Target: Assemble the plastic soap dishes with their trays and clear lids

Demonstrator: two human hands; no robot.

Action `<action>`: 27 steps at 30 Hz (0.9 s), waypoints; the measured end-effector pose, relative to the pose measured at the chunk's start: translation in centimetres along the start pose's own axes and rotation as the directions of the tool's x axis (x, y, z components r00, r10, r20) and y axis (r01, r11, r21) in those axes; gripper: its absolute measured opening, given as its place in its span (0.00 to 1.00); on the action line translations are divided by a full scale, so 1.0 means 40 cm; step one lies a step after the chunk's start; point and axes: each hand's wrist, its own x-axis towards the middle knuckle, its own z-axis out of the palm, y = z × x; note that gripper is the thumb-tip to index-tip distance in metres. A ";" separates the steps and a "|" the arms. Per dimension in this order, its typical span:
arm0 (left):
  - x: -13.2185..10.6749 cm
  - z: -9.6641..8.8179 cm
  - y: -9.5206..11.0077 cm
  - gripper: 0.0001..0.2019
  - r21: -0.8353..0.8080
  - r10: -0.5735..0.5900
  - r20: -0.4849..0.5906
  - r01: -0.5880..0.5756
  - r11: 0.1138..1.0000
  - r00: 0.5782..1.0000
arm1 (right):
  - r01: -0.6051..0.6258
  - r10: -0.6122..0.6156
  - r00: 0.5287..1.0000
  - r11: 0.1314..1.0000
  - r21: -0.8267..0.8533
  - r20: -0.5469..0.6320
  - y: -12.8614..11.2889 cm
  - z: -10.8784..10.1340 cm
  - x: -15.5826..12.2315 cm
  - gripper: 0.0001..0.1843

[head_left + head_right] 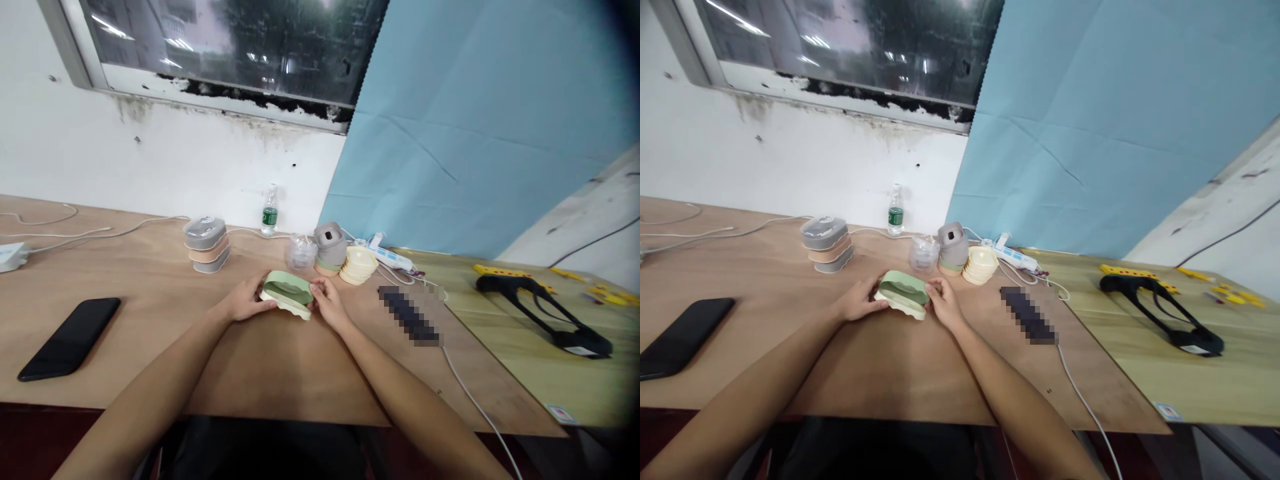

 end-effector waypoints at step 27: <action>0.023 0.038 -0.037 0.27 -0.424 -0.288 -0.175 0.192 0.885 0.942 | 0.633 -0.517 0.753 0.405 -0.660 0.406 -0.080 -0.063 0.013 0.10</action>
